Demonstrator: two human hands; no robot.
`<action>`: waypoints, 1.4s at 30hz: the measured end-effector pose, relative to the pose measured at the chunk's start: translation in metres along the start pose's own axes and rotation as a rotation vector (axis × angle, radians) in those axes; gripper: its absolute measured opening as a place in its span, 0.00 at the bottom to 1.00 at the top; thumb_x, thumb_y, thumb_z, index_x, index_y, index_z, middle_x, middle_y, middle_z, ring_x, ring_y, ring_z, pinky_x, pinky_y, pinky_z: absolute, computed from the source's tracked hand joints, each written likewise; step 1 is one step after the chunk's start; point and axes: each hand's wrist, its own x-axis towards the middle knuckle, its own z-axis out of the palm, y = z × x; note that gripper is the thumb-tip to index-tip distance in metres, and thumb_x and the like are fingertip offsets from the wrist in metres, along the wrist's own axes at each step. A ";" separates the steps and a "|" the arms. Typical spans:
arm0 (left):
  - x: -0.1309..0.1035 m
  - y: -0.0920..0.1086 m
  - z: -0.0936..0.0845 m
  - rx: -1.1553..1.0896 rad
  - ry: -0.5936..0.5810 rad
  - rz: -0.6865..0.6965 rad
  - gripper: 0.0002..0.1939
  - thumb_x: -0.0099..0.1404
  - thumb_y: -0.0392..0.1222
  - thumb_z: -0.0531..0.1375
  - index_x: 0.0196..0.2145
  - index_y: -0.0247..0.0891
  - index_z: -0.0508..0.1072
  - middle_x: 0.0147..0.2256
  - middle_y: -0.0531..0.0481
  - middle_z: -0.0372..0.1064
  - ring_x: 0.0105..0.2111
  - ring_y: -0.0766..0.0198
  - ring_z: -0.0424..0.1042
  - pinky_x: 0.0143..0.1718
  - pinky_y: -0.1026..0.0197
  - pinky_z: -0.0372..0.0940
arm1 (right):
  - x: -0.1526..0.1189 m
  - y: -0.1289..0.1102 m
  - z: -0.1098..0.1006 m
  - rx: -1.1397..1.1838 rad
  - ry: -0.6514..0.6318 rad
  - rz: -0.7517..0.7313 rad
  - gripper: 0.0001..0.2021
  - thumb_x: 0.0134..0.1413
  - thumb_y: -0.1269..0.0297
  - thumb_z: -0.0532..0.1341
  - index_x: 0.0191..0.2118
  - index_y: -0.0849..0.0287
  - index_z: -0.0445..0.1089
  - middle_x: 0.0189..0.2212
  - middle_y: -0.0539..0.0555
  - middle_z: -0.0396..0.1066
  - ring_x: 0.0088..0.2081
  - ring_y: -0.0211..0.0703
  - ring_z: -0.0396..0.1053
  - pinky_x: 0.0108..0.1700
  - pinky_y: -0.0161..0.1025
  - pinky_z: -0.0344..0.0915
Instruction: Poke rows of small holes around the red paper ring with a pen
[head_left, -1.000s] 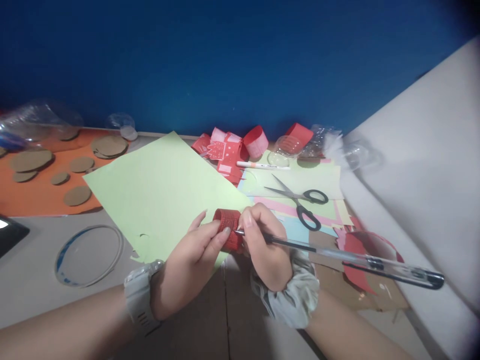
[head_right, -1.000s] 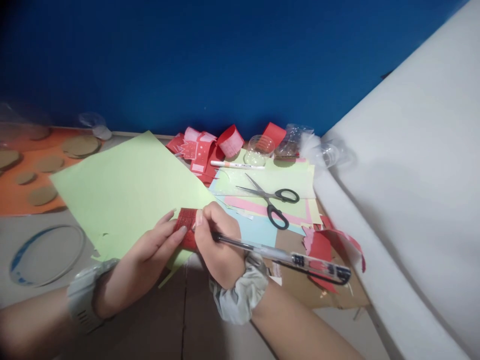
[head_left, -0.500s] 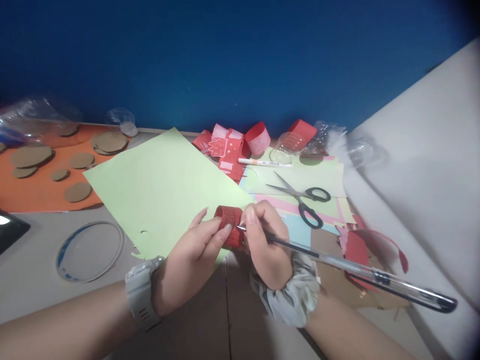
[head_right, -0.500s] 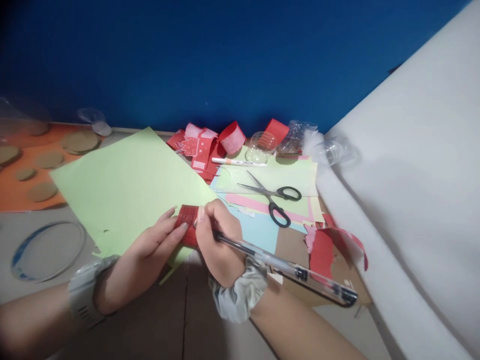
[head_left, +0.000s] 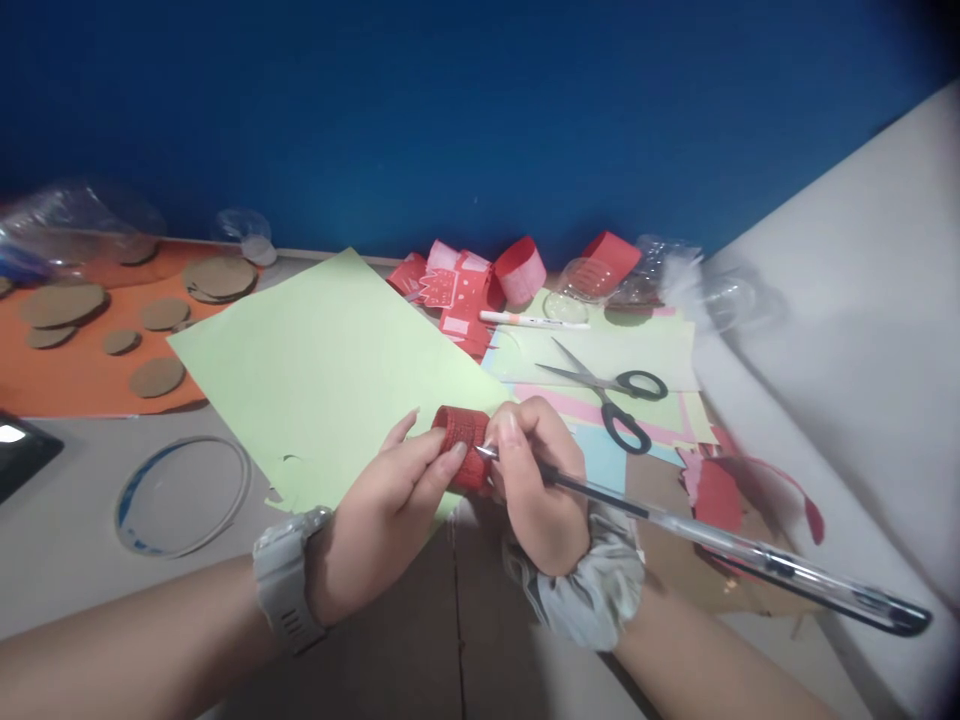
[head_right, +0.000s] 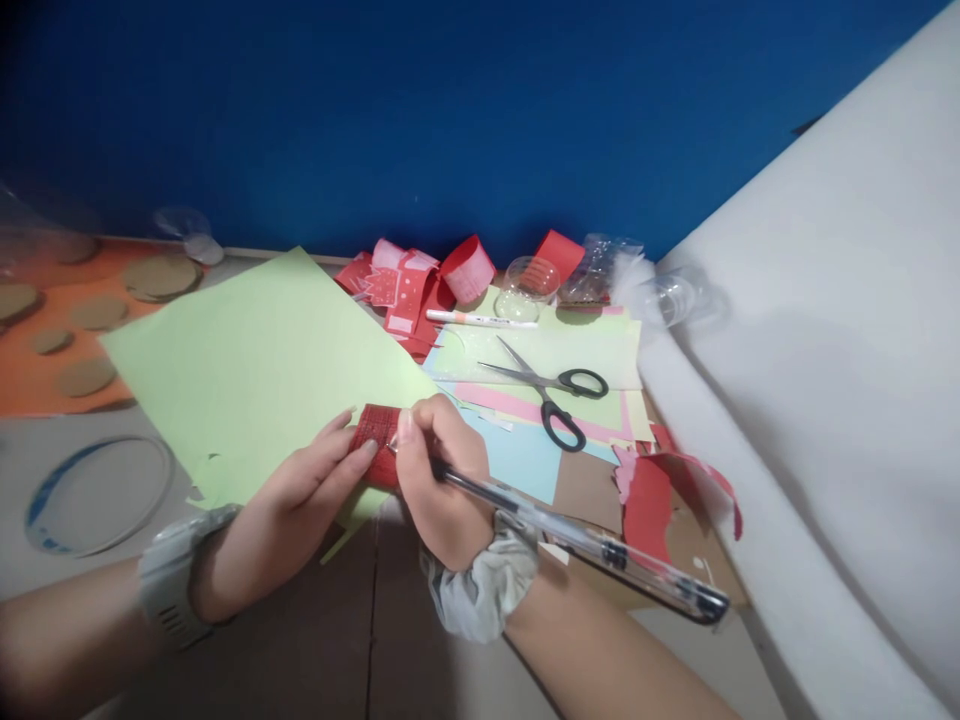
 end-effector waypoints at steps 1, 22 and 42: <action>0.000 0.000 0.000 0.000 0.002 0.001 0.16 0.74 0.42 0.49 0.31 0.45 0.71 0.30 0.54 0.78 0.42 0.59 0.80 0.72 0.46 0.50 | 0.000 0.000 0.000 0.005 -0.010 0.005 0.17 0.70 0.55 0.55 0.29 0.54 0.58 0.23 0.46 0.57 0.23 0.37 0.56 0.27 0.38 0.56; 0.001 0.000 0.000 -0.037 -0.022 -0.043 0.15 0.74 0.42 0.49 0.34 0.45 0.73 0.34 0.56 0.79 0.44 0.60 0.79 0.73 0.48 0.46 | 0.001 -0.001 -0.004 -0.071 -0.075 -0.061 0.15 0.69 0.60 0.56 0.28 0.55 0.58 0.23 0.45 0.56 0.25 0.37 0.55 0.28 0.37 0.55; 0.000 -0.004 0.003 -0.071 0.033 -0.023 0.17 0.75 0.44 0.49 0.32 0.46 0.74 0.31 0.57 0.79 0.38 0.60 0.79 0.72 0.49 0.50 | 0.003 -0.004 -0.004 -0.076 -0.092 -0.092 0.16 0.70 0.60 0.56 0.28 0.55 0.58 0.23 0.45 0.56 0.25 0.36 0.54 0.29 0.37 0.54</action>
